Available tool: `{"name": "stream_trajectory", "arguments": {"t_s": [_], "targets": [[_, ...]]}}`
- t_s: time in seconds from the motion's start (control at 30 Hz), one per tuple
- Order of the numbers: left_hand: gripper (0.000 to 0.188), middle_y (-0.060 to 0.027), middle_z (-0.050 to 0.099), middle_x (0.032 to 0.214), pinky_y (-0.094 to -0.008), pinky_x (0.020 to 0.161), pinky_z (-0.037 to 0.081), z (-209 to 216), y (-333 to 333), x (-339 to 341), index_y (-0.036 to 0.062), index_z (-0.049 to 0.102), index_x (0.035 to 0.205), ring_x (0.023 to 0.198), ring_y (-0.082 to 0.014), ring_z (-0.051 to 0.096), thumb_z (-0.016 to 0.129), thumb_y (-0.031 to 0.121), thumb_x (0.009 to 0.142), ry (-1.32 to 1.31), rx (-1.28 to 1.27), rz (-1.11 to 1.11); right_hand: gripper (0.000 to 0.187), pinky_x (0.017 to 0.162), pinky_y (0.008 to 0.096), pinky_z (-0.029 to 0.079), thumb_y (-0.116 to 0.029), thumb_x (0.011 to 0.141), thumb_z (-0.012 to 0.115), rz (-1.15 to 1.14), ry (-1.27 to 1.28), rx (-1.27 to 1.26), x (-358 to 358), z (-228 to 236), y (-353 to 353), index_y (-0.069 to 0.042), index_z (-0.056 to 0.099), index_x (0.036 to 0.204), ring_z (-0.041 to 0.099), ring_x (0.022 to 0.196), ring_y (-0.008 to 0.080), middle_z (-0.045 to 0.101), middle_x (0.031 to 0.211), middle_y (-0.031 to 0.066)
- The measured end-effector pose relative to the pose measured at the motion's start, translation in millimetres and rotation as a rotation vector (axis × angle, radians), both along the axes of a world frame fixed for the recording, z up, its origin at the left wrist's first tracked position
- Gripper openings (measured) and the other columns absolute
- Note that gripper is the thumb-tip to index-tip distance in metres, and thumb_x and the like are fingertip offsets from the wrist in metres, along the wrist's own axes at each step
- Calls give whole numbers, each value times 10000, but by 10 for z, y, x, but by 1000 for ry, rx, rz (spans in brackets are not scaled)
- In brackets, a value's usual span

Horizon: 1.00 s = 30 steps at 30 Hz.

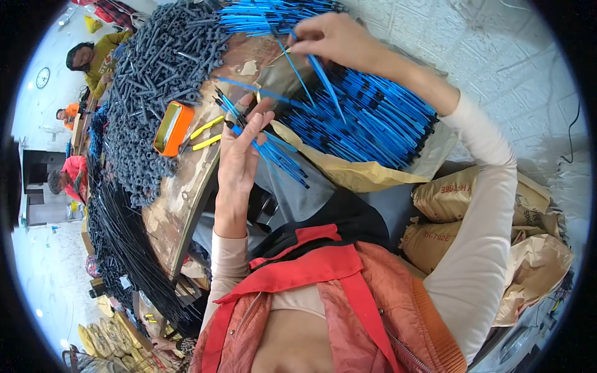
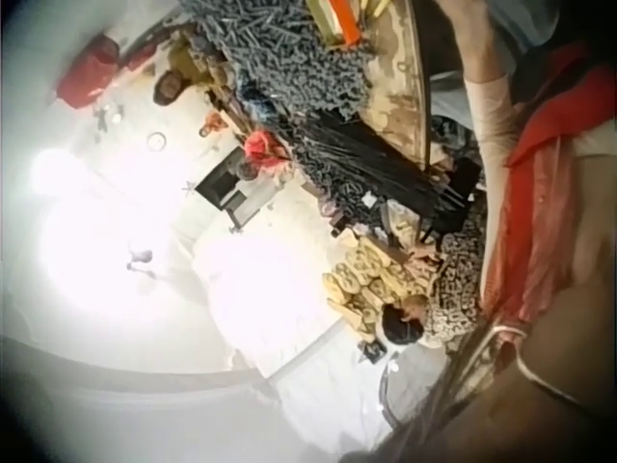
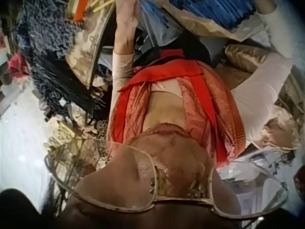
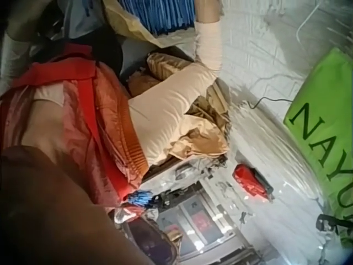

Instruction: Assembling and bundling blue plastic marker components at a production workbench.

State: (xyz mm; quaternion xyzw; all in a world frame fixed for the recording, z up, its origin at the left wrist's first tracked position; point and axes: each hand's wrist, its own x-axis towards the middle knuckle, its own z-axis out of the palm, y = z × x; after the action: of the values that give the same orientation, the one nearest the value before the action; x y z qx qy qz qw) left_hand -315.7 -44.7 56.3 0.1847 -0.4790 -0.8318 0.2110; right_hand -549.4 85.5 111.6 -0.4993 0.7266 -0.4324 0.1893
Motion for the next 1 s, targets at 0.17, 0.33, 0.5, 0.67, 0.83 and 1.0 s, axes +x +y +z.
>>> {"name": "stream_trajectory", "arguments": {"t_s": [0.17,0.33,0.5,0.67,0.83,1.0], "targets": [[509,-143,611,1276,-214,666,455,-86,-185,6,43,475,1340,964,-135,635,697,69,883,28,-40,102,237,735,242,512,-121,941,618,91,158,-270,243,78,-30,21,648,1128,635,801,100,682,937,54],[527,-155,647,1199,-210,623,433,-113,-282,-25,33,490,1299,914,-114,633,711,-37,826,74,-9,158,246,730,286,519,-124,938,608,119,715,-413,183,164,-110,-13,643,1155,641,815,196,658,937,104],[528,-134,662,1168,-203,612,407,-168,-265,0,35,507,1284,915,-101,623,731,-23,809,17,-3,211,327,703,364,521,-36,843,595,392,1032,-339,386,388,-327,-94,613,1164,610,843,276,553,902,94],[518,-142,654,1167,-217,622,412,-297,-307,0,22,480,1318,898,-144,628,618,-60,826,60,21,225,314,674,363,520,-54,829,592,521,1122,-336,450,326,-366,-137,625,1130,610,840,251,531,865,76],[479,-89,663,1129,-241,620,382,-277,-369,224,62,510,1299,867,-138,617,588,-45,839,-27,81,371,255,652,383,501,-124,875,584,287,1116,-335,240,639,-332,-160,650,1119,606,790,266,524,817,77],[425,-75,670,1102,-237,619,392,-269,-361,153,73,530,1255,864,-133,621,586,-31,846,29,78,347,272,650,379,488,-185,928,562,275,1298,-218,56,861,-475,-216,658,1181,605,740,267,526,796,69]]}}
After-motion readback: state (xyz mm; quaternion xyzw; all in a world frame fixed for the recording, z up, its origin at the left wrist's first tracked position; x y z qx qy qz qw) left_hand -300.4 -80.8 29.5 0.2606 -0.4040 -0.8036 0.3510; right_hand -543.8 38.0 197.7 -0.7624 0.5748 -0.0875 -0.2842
